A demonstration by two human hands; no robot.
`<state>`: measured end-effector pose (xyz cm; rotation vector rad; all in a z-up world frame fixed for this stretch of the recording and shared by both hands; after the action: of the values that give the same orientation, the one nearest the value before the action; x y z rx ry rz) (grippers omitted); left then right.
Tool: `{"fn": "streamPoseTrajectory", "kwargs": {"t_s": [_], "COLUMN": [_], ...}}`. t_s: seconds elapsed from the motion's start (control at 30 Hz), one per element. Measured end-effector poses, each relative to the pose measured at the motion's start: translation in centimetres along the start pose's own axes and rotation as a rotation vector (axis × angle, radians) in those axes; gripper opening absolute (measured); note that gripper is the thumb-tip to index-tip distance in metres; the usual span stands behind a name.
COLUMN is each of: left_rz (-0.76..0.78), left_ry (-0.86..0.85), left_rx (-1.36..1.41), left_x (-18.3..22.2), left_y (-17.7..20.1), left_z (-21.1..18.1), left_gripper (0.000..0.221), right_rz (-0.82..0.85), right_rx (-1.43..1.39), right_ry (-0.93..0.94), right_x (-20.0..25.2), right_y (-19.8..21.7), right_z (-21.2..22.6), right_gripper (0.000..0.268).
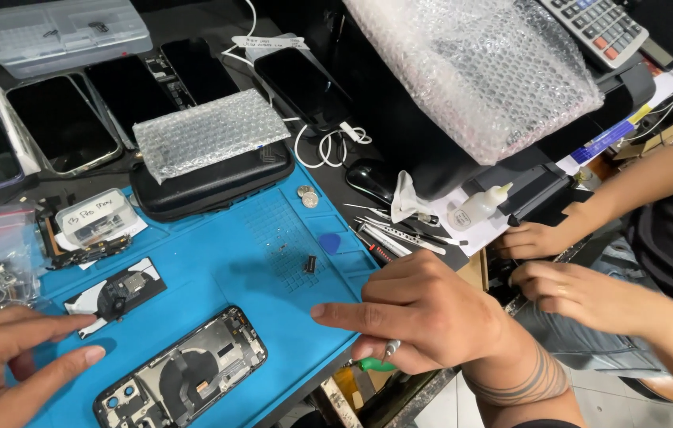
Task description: Cleaning and preparing the internal frame of a smartphone using a screwdriver and cleaning tools.
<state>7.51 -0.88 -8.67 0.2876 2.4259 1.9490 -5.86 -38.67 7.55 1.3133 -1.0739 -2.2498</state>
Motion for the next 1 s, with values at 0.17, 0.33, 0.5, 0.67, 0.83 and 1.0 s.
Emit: {"fn": "streamPoseTrajectory", "kwargs": {"t_s": [0.17, 0.33, 0.5, 0.67, 0.83, 1.0], "left_rz": [-0.012, -0.023, -0.033, 0.006, 0.039, -0.100], "left_ry": [0.053, 0.051, 0.082, 0.067, 0.109, 0.095], "left_rx": [0.093, 0.086, 0.112, 0.055, 0.004, 0.096], "left_x": [-0.1, -0.2, -0.2, -0.6, -0.3, -0.9], "left_y": [-1.1, -1.1, -0.9, -2.0, -1.4, -3.2], "left_z": [0.6, 0.5, 0.4, 1.3, 0.4, 2.0], "left_gripper": [0.050, 0.048, 0.047, 0.049, 0.048, 0.047], "right_rz": [0.001, -0.002, -0.001, -0.001, -0.002, -0.025], "right_rx": [-0.031, -0.016, -0.025, -0.034, -0.034, -0.037], "right_ry": [-0.013, -0.021, -0.020, -0.026, -0.042, -0.021], "right_x": [0.2, 0.3, 0.2, 0.0, 0.1, 0.1], "right_y": [-0.1, -0.1, -0.3, -0.2, -0.3, -0.1], "right_z": [-0.2, -0.2, -0.2, -0.2, -0.4, -0.3], "right_gripper": [0.038, 0.038, 0.038, 0.037, 0.037, 0.036]}}
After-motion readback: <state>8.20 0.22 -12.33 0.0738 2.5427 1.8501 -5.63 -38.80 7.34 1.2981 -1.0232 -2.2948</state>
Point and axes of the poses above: each hand's wrist, its own x-axis away from the middle knuckle, its own y-axis out of the back of the hand, z = x × y, the point moved 6 cm from there along -x, towards the middle knuckle, and after that the axes turned 8 degrees about -z, right-handed, at the moved point
